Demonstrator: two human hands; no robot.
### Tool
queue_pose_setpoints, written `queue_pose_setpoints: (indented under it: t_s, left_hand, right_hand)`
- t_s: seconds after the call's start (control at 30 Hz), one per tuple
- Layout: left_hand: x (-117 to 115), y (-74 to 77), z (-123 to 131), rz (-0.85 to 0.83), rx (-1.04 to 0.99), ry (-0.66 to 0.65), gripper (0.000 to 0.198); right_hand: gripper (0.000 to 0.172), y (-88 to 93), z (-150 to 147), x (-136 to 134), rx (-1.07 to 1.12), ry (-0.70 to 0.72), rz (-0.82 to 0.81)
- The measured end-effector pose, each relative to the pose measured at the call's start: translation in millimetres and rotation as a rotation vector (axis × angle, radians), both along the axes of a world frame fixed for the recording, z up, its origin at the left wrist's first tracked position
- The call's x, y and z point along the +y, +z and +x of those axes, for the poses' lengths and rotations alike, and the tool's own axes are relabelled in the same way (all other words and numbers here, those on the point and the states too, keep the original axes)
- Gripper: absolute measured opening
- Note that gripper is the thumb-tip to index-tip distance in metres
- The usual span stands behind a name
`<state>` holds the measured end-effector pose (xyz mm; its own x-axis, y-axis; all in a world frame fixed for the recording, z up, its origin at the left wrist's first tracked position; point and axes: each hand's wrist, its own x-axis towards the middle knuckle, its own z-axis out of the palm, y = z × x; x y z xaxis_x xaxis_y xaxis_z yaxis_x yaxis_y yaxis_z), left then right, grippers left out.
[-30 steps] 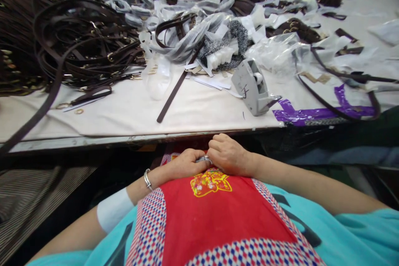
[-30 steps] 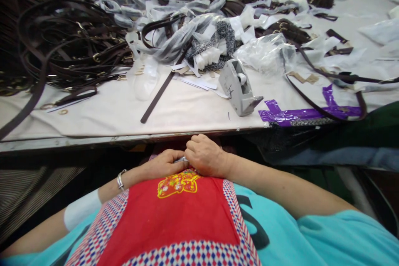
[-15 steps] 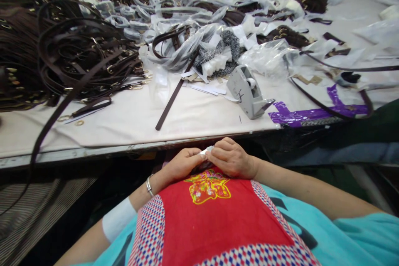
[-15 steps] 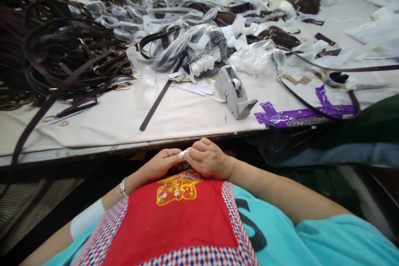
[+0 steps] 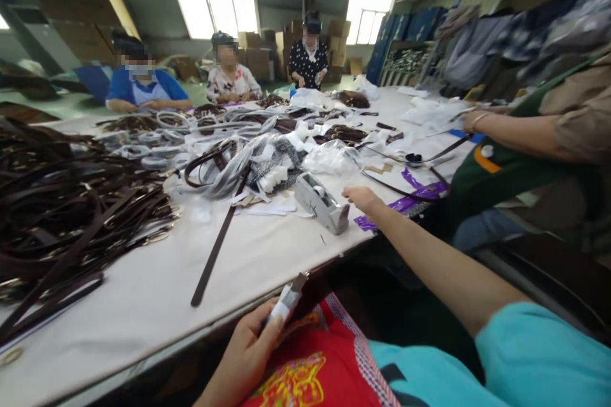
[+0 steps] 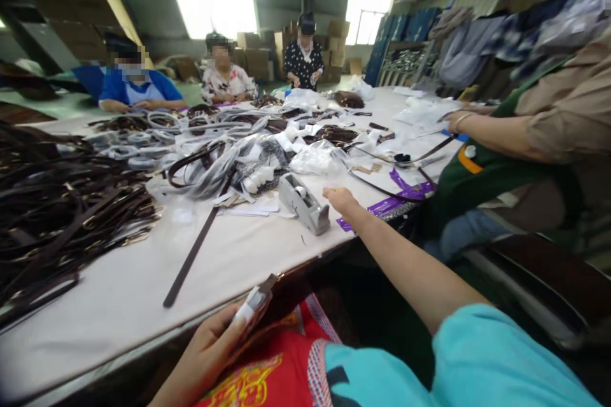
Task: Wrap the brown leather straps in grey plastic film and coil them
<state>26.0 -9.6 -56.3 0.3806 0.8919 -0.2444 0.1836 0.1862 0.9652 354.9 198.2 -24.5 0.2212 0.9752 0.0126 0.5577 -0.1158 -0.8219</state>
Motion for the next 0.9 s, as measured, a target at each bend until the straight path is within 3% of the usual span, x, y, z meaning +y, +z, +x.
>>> queue_pose_setpoints:
  t_s: [0.17,0.3,0.4,0.53,0.7,0.9]
  left_hand:
    - [0,-2.9,3,-0.019,0.003,-0.007,0.047]
    - [-2,2.7,3,-0.03,0.047,0.005,0.048]
    - [-2,5.2,3,-0.033,0.089,0.03,0.049]
    - [2,6.7,6,-0.036,0.08,0.021,0.048]
    - [6,13.2,11,0.015,0.055,-0.005,0.043]
    - [4,16.1,4,0.22,0.246,0.174,0.033]
  right_hand:
    - [0.013,-17.6,-14,4,0.121,-0.016,-0.157]
    - [0.007,-11.7,-6,-15,0.197,0.0,-0.102]
    - [0.014,-9.7,3,-37,0.202,-0.01,-0.042]
    - [0.017,-22.0,2,-56,0.171,-0.033,-0.083]
    - [0.015,-31.4,0,-53,0.048,-0.018,-0.109]
    - [0.016,-38.1,-3,-67,-0.086,0.073,-0.169]
